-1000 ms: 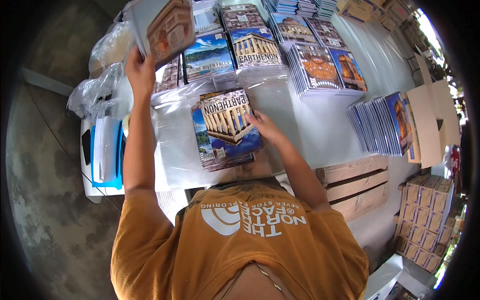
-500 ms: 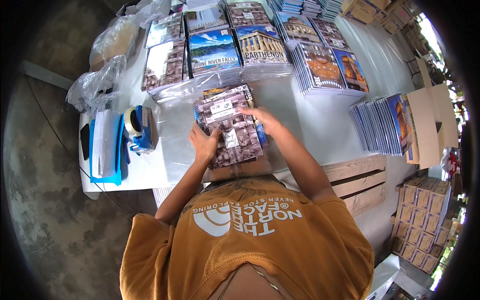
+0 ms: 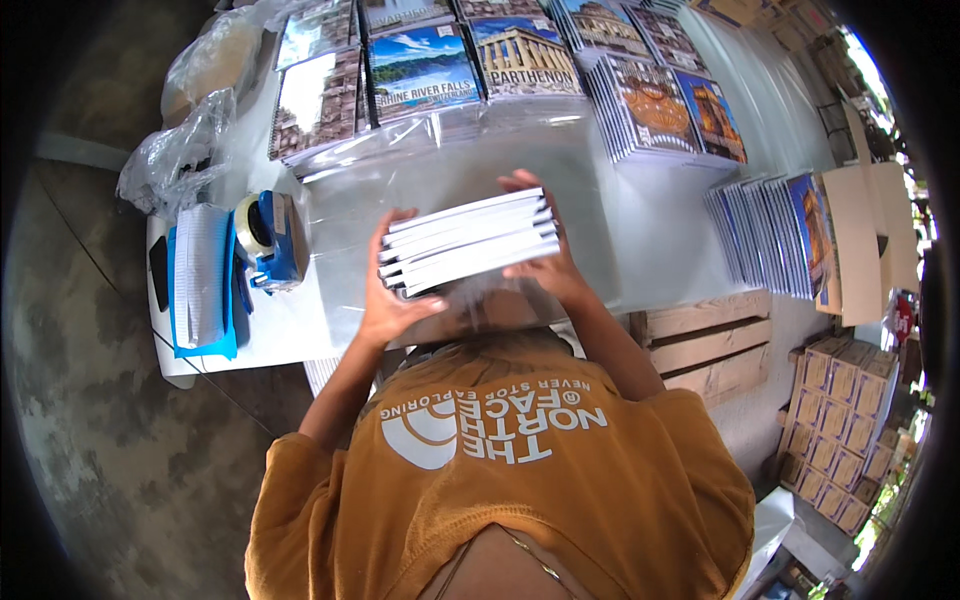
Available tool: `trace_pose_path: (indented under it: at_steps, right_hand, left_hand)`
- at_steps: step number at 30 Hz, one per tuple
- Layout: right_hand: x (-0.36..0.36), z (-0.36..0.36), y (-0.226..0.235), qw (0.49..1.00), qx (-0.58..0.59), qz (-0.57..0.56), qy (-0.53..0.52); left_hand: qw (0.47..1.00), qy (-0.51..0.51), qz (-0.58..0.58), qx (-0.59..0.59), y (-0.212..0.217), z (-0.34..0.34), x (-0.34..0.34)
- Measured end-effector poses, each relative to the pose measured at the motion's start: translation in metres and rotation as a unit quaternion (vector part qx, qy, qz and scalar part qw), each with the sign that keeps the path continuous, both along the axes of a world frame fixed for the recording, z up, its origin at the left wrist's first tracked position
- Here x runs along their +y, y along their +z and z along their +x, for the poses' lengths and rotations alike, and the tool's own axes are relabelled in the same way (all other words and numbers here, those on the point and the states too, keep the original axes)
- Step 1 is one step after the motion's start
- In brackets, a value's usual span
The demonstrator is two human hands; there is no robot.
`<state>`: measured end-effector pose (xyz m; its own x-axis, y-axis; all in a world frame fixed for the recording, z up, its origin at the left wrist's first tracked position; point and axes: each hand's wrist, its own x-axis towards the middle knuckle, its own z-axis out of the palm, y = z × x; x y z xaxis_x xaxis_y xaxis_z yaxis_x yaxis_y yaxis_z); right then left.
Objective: The person organizes stacks of booklets on a table, places a stack inside a plastic bag, and then seals the bag using adhesive tape from a dispenser.
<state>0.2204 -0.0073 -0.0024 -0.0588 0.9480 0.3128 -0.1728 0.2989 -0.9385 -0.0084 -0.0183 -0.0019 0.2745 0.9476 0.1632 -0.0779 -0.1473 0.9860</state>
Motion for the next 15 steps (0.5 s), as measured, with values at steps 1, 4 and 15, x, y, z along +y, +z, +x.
trace_pose_path:
  at_steps: [1, 4, 15]
  right_hand:
    - [0.000, 0.000, -0.009, 0.999, 0.011, -0.050, -0.004]
    - [0.002, 0.011, -0.015, 0.999, 0.006, -0.037, -0.009]
    - [0.000, -0.003, -0.047, 0.994, 0.031, 0.020, -0.099]
  left_hand:
    - [0.999, 0.039, -0.008, 0.006, 0.001, 0.012, -0.002]
    - [0.996, 0.070, -0.026, -0.047, -0.008, 0.021, -0.001]
    - [0.956, 0.153, 0.206, 0.140, -0.075, 0.007, 0.003]
